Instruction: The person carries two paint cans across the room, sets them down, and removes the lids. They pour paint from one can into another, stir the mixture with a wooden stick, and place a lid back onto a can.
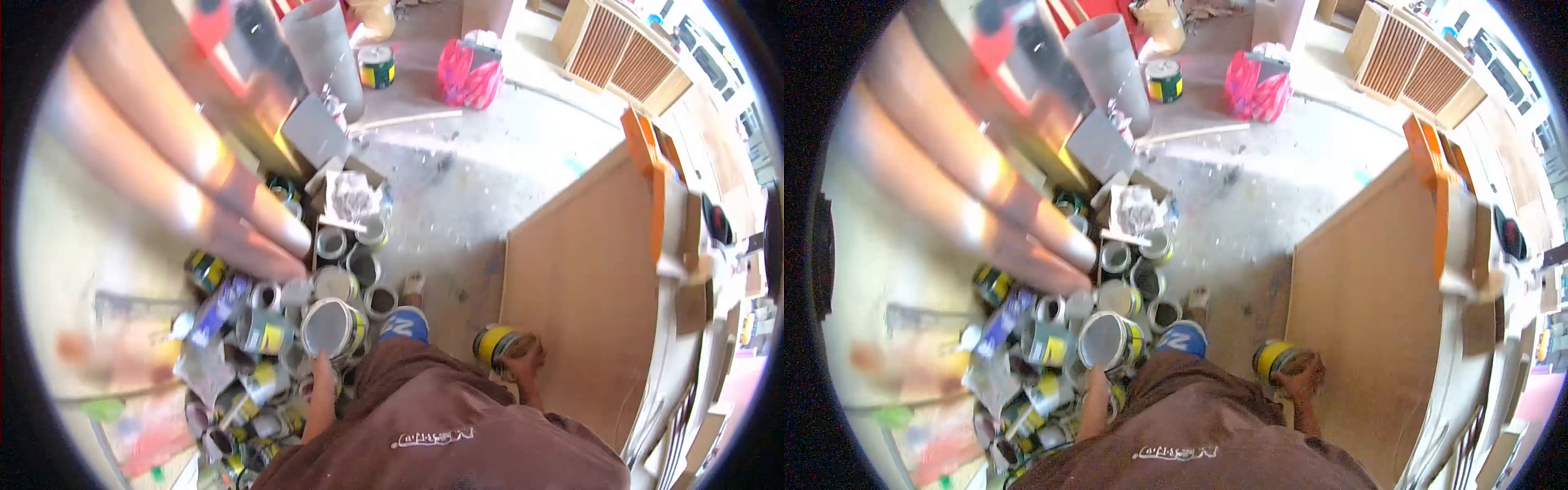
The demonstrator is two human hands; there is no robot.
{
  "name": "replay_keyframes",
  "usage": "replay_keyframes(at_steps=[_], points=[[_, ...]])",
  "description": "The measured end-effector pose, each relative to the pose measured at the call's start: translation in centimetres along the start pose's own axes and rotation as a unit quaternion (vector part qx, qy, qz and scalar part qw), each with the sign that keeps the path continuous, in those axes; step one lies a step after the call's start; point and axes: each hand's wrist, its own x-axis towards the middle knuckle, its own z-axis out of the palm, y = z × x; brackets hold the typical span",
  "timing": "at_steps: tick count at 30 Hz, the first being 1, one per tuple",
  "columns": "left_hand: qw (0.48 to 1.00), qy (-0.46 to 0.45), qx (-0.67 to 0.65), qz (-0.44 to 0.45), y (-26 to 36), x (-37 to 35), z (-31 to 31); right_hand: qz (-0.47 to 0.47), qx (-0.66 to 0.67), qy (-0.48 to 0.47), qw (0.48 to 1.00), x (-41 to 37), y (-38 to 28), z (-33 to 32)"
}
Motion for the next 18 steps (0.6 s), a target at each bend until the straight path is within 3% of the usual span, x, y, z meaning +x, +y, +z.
replay_keyframes(at_steps=[1, 2, 3, 4, 6, 7, 8, 9, 11, 13, 14, 15, 16, 17, 18], points=[[0.999, -0.025, -0.030, -0.009, 5.3, -1.1, 3.4, 0.000, -0.004, -0.001, 1.000, 3.2, -2.8, 0.4], [0.997, -0.044, -0.055, -0.028, 9.5, -2.4, 6.0, 0.081, -0.040, -0.004, 0.996, 4.9, -5.0, 0.5], [0.993, -0.093, -0.037, -0.068, 12.1, -0.1, 8.5, 0.160, -0.072, -0.003, 0.985, 7.1, -7.2, -0.1], [0.993, -0.093, -0.030, -0.070, 13.1, 1.9, 11.7, 0.167, -0.072, -0.006, 0.983, 9.7, -9.3, -1.1], [0.990, -0.111, -0.086, 0.022, 15.9, 8.0, 18.6, 0.238, -0.035, -0.019, 0.970, 14.0, -13.2, -1.2], [0.993, -0.061, -0.014, -0.101, 18.6, 11.2, 22.3, 0.260, -0.013, -0.003, 0.966, 16.6, -15.0, -1.2], [0.987, -0.146, 0.001, -0.065, 23.5, 10.8, 25.7, 0.270, -0.002, 0.003, 0.963, 19.1, -17.0, -1.5], [0.989, -0.137, -0.025, -0.052, 27.7, 10.0, 30.7, 0.286, 0.012, 0.013, 0.958, 21.3, -18.4, -1.5], [0.948, -0.186, -0.084, -0.243, 32.4, 14.2, 38.4, 0.350, 0.046, 0.010, 0.935, 26.3, -22.7, -2.6], [0.939, -0.192, -0.142, -0.248, 36.8, 16.1, 45.3, 0.399, 0.061, -0.016, 0.915, 30.0, -23.7, -2.3], [0.927, -0.182, -0.142, -0.296, 39.4, 17.0, 49.2, 0.339, 0.076, 0.003, 0.938, 32.3, -22.9, -1.0], [0.938, -0.218, -0.083, -0.258, 40.1, 19.5, 52.5, 0.271, 0.096, 0.023, 0.957, 35.4, -23.0, 0.6], [0.942, -0.258, -0.025, -0.213, 42.0, 21.3, 55.6, 0.280, 0.113, 0.037, 0.953, 38.4, -22.3, 2.6], [0.941, -0.273, -0.010, -0.199, 44.7, 23.7, 59.0, 0.335, 0.150, 0.074, 0.927, 41.1, -21.9, 4.8], [0.946, -0.305, 0.081, -0.074, 47.4, 26.2, 61.7, 0.400, 0.186, 0.102, 0.891, 42.5, -22.5, 8.1]])
